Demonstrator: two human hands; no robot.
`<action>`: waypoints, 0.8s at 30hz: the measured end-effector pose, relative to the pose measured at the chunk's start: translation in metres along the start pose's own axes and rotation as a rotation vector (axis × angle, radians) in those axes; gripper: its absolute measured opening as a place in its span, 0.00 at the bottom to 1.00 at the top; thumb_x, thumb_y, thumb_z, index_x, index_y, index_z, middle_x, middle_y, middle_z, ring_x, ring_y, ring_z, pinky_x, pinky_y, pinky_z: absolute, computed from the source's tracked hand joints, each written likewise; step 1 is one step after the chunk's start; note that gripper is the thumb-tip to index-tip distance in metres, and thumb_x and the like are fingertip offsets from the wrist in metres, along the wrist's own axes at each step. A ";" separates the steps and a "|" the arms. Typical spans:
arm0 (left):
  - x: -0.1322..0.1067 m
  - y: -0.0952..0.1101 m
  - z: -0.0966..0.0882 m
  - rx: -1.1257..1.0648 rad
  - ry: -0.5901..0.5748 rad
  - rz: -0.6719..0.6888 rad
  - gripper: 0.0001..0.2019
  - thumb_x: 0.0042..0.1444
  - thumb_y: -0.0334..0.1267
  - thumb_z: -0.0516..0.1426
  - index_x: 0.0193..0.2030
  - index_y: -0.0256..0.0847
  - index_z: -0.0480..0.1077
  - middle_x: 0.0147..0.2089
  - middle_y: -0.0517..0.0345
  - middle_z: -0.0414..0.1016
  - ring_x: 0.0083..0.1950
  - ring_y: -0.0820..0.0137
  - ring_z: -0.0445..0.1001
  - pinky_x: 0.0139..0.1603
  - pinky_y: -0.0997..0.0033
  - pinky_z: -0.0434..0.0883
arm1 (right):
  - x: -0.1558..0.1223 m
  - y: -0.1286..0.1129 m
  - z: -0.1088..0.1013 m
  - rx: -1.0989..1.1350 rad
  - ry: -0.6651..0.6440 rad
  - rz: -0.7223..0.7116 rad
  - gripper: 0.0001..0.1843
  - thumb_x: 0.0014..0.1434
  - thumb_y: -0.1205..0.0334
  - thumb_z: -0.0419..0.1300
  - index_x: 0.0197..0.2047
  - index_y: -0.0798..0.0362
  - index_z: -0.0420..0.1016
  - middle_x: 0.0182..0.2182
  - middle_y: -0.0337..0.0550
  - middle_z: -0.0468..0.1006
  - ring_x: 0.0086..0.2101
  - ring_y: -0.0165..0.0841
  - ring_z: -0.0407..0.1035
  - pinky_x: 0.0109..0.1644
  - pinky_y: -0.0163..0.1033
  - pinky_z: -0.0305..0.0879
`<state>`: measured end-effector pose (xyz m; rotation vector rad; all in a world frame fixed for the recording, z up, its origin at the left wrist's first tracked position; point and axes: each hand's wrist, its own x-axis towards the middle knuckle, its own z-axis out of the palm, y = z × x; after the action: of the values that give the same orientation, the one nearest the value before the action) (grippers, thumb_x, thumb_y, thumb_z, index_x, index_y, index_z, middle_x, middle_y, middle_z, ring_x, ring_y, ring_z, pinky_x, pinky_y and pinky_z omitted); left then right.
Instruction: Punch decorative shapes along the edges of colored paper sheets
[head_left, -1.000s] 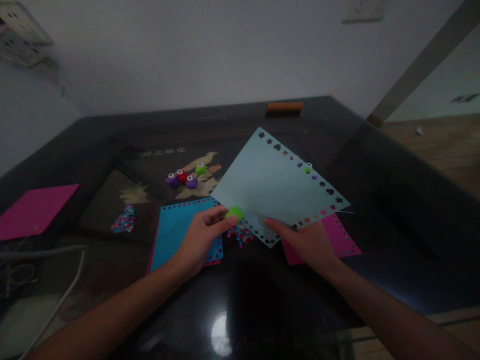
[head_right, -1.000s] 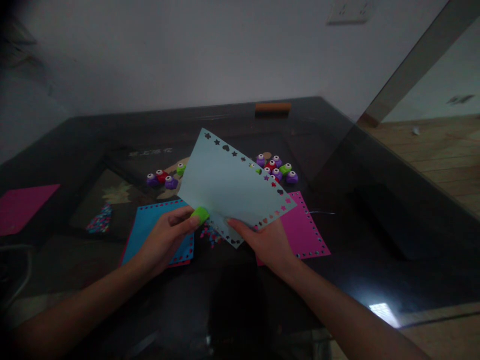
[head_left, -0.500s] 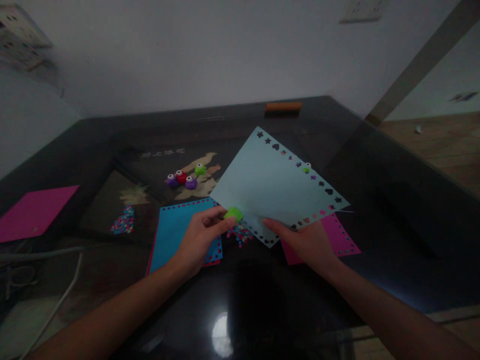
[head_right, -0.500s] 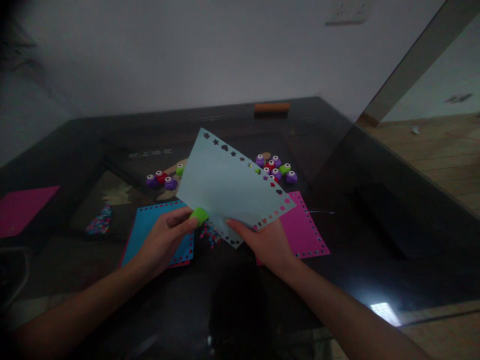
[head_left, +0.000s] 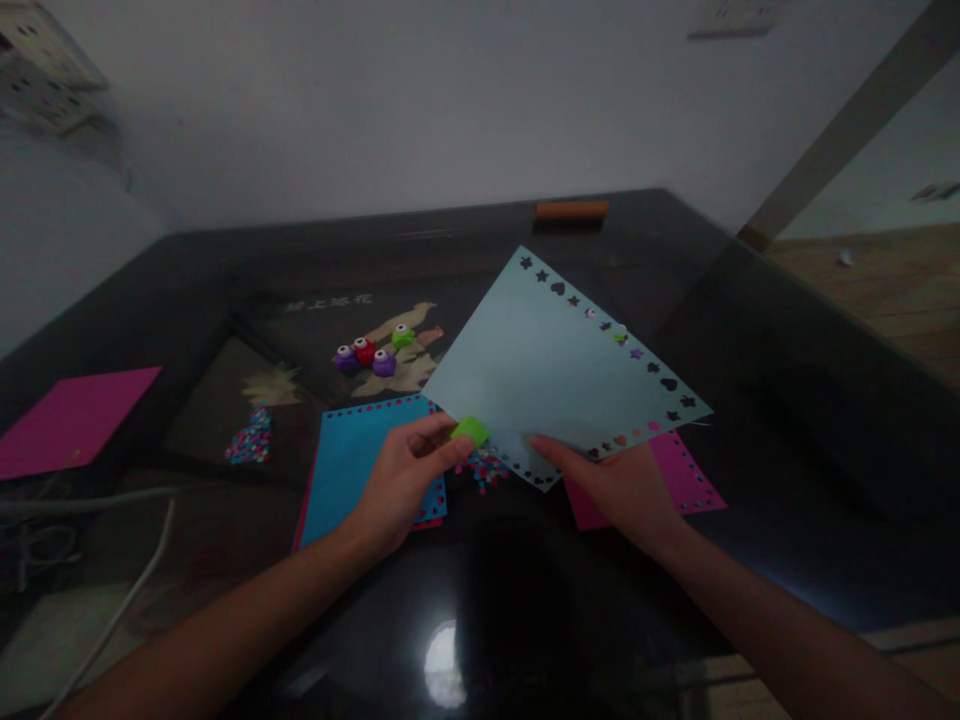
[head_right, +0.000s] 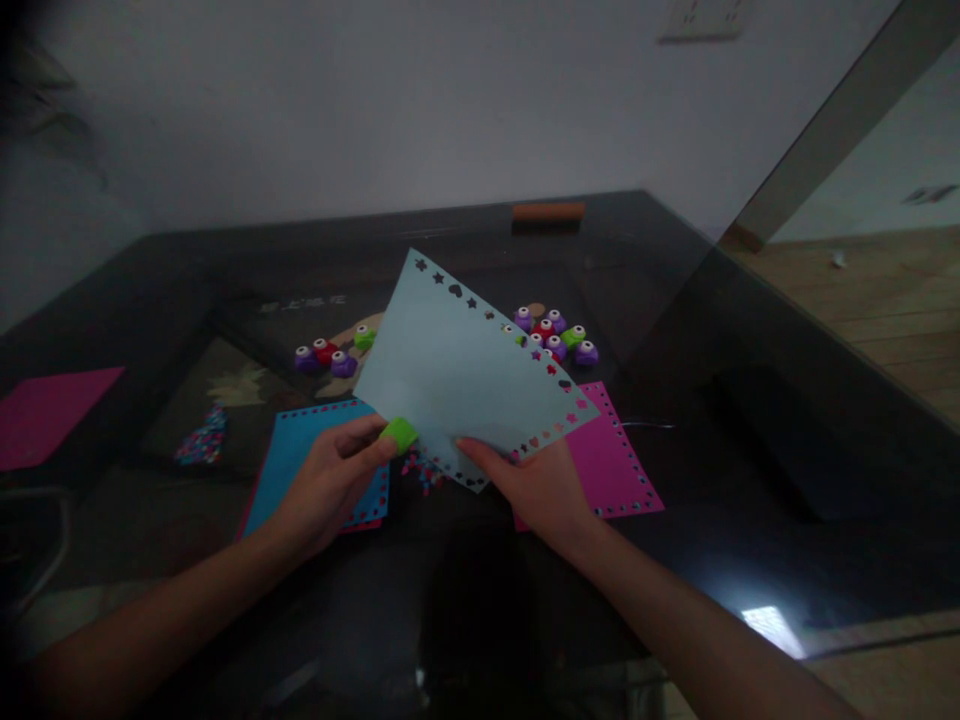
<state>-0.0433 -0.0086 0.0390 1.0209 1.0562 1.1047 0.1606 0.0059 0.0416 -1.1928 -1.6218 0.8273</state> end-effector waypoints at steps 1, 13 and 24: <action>0.000 -0.001 0.000 0.007 0.000 0.001 0.09 0.49 0.41 0.65 0.37 0.41 0.78 0.35 0.60 0.78 0.39 0.71 0.72 0.43 0.73 0.66 | 0.000 0.000 0.000 -0.001 -0.001 -0.001 0.20 0.50 0.54 0.64 0.48 0.43 0.75 0.45 0.44 0.79 0.55 0.49 0.66 0.58 0.60 0.62; 0.003 -0.001 0.001 -0.018 0.012 -0.021 0.11 0.48 0.42 0.66 0.36 0.39 0.78 0.35 0.59 0.78 0.40 0.69 0.73 0.45 0.72 0.66 | 0.002 -0.001 0.000 0.030 -0.025 0.004 0.19 0.51 0.55 0.63 0.47 0.43 0.75 0.44 0.43 0.80 0.53 0.47 0.68 0.57 0.58 0.64; 0.004 0.002 0.002 -0.006 0.032 -0.092 0.12 0.44 0.42 0.68 0.35 0.40 0.77 0.35 0.59 0.79 0.37 0.71 0.73 0.42 0.74 0.66 | 0.006 0.000 -0.003 0.080 0.024 0.014 0.21 0.50 0.55 0.64 0.49 0.45 0.74 0.44 0.45 0.79 0.54 0.47 0.66 0.59 0.61 0.60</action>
<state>-0.0414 -0.0042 0.0409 0.9436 1.1145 1.0519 0.1627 0.0116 0.0446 -1.1546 -1.5480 0.8759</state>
